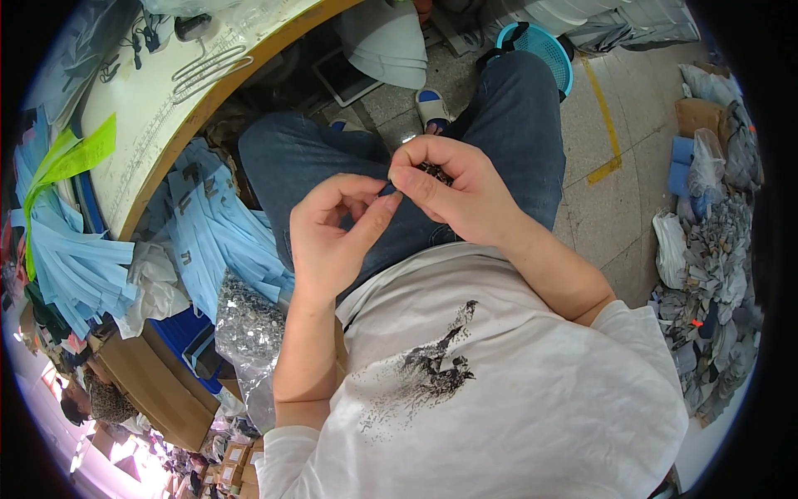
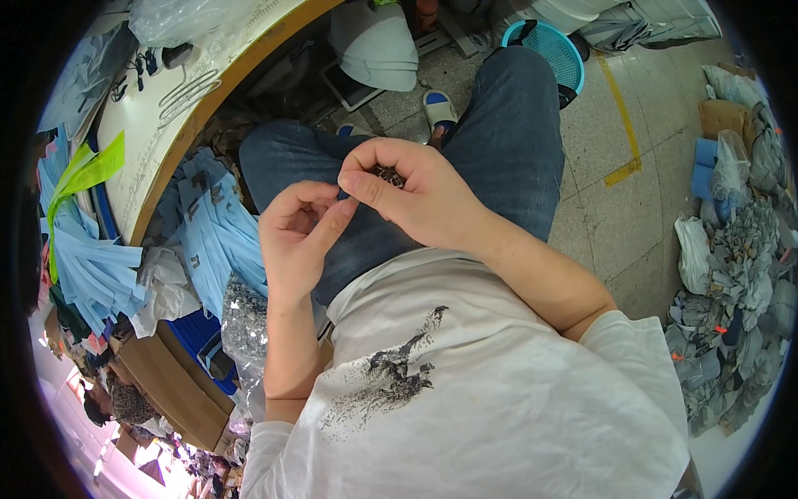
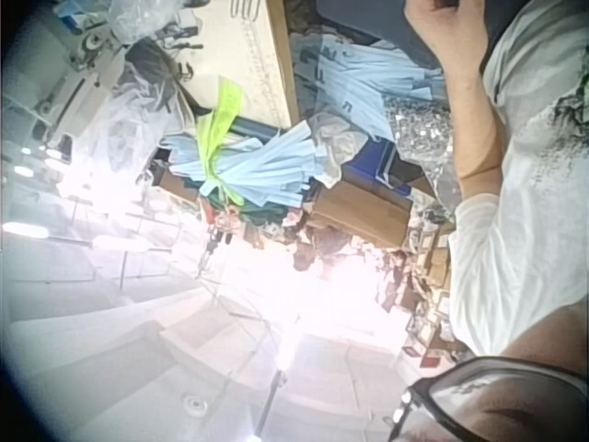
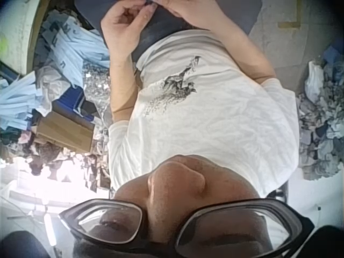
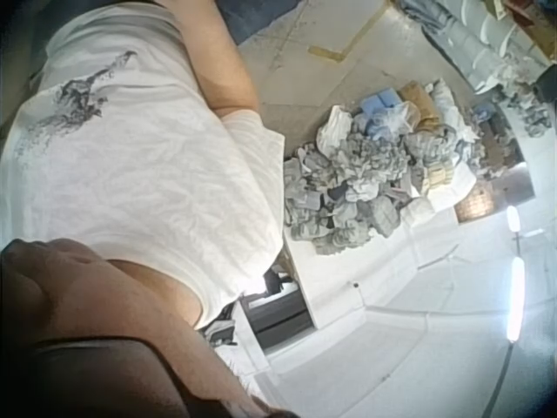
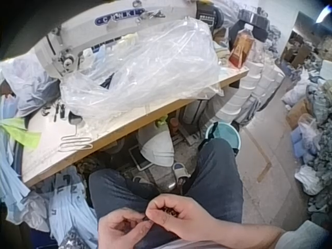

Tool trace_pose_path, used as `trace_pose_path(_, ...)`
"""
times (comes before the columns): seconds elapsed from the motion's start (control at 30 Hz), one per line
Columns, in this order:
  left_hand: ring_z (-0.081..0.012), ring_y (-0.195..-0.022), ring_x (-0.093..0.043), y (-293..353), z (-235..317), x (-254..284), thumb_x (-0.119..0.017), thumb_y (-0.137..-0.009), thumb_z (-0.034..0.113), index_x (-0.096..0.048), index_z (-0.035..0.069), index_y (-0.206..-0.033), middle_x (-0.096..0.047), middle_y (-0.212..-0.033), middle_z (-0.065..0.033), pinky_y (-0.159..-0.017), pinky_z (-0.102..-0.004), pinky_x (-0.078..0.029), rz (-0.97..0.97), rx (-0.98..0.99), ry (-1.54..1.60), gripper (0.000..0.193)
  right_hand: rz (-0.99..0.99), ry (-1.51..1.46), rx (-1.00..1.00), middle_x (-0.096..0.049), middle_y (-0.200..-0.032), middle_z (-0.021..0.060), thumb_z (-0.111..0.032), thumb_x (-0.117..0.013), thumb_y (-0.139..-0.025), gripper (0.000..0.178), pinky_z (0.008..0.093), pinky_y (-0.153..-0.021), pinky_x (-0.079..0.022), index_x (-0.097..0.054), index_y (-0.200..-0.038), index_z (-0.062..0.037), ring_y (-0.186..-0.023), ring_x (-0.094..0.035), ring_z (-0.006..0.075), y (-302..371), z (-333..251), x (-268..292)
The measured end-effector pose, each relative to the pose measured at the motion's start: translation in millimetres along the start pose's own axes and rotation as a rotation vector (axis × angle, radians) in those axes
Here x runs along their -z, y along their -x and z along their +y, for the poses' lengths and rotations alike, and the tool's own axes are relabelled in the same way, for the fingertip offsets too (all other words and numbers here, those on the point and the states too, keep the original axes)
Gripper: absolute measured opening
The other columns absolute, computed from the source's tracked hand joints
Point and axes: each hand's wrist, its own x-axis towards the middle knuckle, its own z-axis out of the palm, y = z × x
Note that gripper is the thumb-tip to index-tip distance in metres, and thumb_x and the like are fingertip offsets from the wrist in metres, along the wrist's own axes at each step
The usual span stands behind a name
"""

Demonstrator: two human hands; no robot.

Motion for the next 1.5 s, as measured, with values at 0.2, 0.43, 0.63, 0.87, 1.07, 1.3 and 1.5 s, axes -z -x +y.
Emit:
trace_pose_path(0.2,-0.0093,-0.074,-0.062,0.1,8.9,-6.3,-0.068,-0.081,-0.010,-0.062,-0.002,-0.101,-0.067,-0.083,-0.0051,-0.065,-0.0199,-0.050,0.027,0.077,0.242,0.022,0.054,0.230,0.249,-0.049,-0.077,-0.0031,-0.014,-0.059,-0.096,0.011,0.0184,-0.053,-0.034,-0.056,-0.096,-0.0032,-0.061,-0.041,0.0027,-1.4,10.2,1.0)
trace_pose_path(0.43,-0.0104,-0.072,-0.063,2.5,17.4,-9.9,-0.069,-0.081,-0.007,-0.062,-0.001,-0.102,-0.067,-0.081,-0.0061,-0.059,-0.0197,-0.047,0.022,0.106,0.281,0.023,-0.006,0.292,0.371,-0.054,-0.082,-0.0004,-0.012,-0.063,-0.093,0.011,0.0214,-0.064,-0.039,-0.059,-0.093,-0.0021,-0.072,-0.047,0.0065,-3.0,5.2,5.8)
trace_pose_path(0.63,-0.0103,-0.071,-0.062,4.1,8.7,-6.1,-0.067,-0.083,-0.007,-0.061,-0.001,-0.105,-0.067,-0.082,-0.0070,-0.057,-0.0200,-0.046,0.009,0.083,0.284,0.024,0.021,0.188,0.208,-0.056,-0.083,0.0007,-0.009,-0.068,-0.088,0.010,0.0224,-0.065,-0.040,-0.061,-0.092,-0.0022,-0.073,-0.050,0.0085,-1.2,3.4,2.9)
trace_pose_path(0.87,-0.0082,-0.073,-0.062,6.9,10.8,-9.1,-0.066,-0.084,-0.009,-0.060,-0.001,-0.104,-0.067,-0.084,-0.0061,-0.061,-0.0177,-0.046,0.028,0.105,0.280,0.022,0.024,0.513,0.445,-0.058,-0.080,0.0043,-0.006,-0.072,-0.082,0.013,0.0248,-0.064,-0.042,-0.063,-0.090,-0.0029,-0.071,-0.053,0.0148,-4.3,5.6,10.0)
trace_pose_path(1.07,-0.0084,-0.075,-0.062,6.7,15.2,-13.8,-0.065,-0.085,-0.008,-0.060,-0.001,-0.102,-0.066,-0.085,-0.0057,-0.063,-0.0189,-0.047,0.045,0.103,0.295,0.020,0.065,0.403,0.382,-0.056,-0.081,0.0027,-0.007,-0.069,-0.086,0.011,0.0249,-0.063,-0.042,-0.060,-0.091,-0.0030,-0.070,-0.052,0.0124,-4.4,11.8,3.9)
trace_pose_path(1.3,-0.0100,-0.070,-0.059,8.4,9.7,-7.5,-0.063,-0.088,-0.001,-0.060,0.001,-0.105,-0.064,-0.084,-0.0056,-0.060,-0.0226,-0.046,0.087,0.140,0.317,0.017,0.040,0.330,0.293,-0.055,-0.085,0.0015,-0.008,-0.065,-0.090,0.010,0.0230,-0.069,-0.040,-0.058,-0.093,-0.0025,-0.078,-0.049,0.0091,-2.6,9.4,3.3)
trace_pose_path(1.5,-0.0100,-0.069,-0.059,6.3,14.0,-15.2,-0.062,-0.089,0.001,-0.061,0.000,-0.104,-0.066,-0.084,-0.0072,-0.061,-0.0234,-0.047,0.119,0.107,0.356,0.015,0.038,0.288,0.394,-0.057,-0.086,0.0037,-0.006,-0.071,-0.085,0.014,0.0240,-0.069,-0.041,-0.060,-0.093,-0.0030,-0.078,-0.051,0.0123,-4.2,11.0,7.6)
